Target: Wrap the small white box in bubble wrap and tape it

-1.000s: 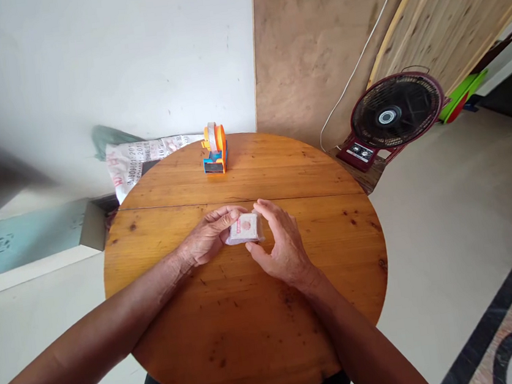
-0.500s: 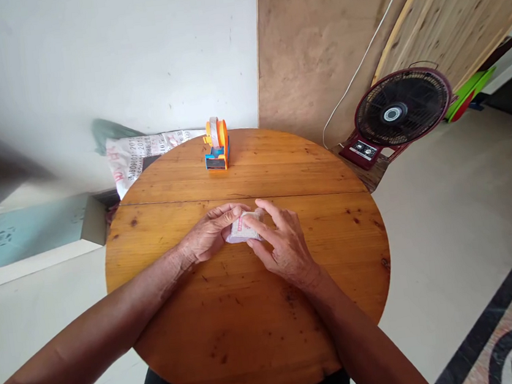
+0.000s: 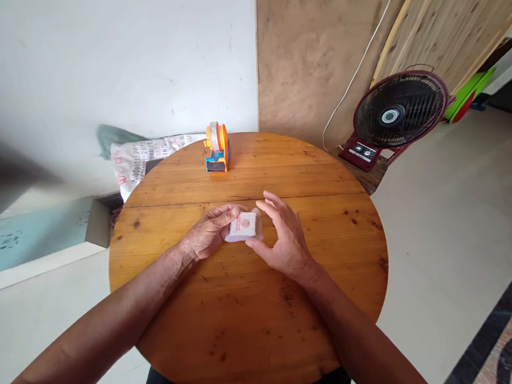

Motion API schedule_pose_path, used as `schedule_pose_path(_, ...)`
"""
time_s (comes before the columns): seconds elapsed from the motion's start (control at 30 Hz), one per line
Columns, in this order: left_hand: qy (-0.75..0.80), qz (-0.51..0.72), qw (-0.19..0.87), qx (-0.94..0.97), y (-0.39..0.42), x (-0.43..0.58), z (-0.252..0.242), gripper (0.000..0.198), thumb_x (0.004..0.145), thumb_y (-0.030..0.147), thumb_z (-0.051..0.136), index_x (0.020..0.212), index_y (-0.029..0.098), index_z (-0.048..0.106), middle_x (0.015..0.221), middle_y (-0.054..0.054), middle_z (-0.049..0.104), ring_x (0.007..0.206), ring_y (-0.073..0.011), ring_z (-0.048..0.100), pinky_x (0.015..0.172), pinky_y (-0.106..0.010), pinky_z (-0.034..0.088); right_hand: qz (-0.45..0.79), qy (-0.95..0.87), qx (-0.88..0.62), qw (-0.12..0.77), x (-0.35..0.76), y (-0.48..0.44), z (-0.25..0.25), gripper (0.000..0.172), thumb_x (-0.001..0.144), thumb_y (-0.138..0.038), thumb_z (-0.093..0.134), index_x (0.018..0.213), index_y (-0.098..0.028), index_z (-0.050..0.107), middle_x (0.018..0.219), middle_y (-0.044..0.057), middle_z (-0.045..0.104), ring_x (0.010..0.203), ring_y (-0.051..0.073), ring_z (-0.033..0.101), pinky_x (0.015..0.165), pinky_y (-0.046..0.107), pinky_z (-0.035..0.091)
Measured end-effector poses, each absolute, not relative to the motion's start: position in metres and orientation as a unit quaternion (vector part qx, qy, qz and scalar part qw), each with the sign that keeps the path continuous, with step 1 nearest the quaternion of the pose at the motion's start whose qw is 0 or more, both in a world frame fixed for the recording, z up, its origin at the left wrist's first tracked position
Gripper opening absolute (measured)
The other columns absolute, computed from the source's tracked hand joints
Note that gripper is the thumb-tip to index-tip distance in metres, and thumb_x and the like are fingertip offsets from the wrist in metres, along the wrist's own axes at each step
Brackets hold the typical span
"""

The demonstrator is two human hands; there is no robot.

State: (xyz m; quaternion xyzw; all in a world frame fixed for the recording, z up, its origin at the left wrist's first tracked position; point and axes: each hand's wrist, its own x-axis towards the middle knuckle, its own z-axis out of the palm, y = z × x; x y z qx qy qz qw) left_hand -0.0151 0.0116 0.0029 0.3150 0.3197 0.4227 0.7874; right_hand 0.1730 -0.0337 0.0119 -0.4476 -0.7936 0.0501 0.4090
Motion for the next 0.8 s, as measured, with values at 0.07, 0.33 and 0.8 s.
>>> schedule_pose_path(0.07, 0.319, 0.417, 0.788, 0.322, 0.011, -0.015, 0.004, 0.043, 0.059, 0.041, 0.089, 0.087, 0.013, 0.071, 0.079, -0.004, 0.071, 0.067, -0.0147, 0.064, 0.065, -0.026, 0.049, 0.092, -0.79, -0.467, 0.387, 0.173, -0.031, 0.009, 0.076, 0.076, -0.03, 0.072, 0.143, -0.024, 0.039, 0.145, 0.015, 0.049, 0.133, 0.032, 0.048, 0.107, 0.052, 0.042)
schedule_pose_path(0.33, 0.361, 0.403, 0.7, 0.465, 0.009, -0.017, 0.005, 0.046, 0.069, 0.055, 0.078, 0.087, 0.014, 0.072, 0.074, -0.002, 0.068, 0.064, -0.0114, 0.057, 0.061, -0.023, 0.041, 0.154, -0.767, -0.527, 0.332, 0.17, -0.03, 0.001, 0.065, 0.074, -0.029, 0.072, 0.135, -0.024, 0.05, 0.123, 0.009, 0.067, 0.114, 0.028, 0.062, 0.1, 0.048, 0.046)
schedule_pose_path(0.8, 0.435, 0.5, 0.627, 0.409, 0.023, -0.031, 0.007, 0.03, 0.06, 0.031, 0.085, 0.081, 0.015, 0.072, 0.08, -0.001, 0.071, 0.074, -0.0122, 0.061, 0.076, -0.026, 0.046, 0.266, -0.77, -0.521, 0.256, 0.197, -0.035, 0.026, 0.09, 0.074, -0.032, 0.075, 0.152, -0.034, 0.03, 0.15, 0.011, 0.046, 0.137, 0.031, 0.046, 0.109, 0.053, 0.042)
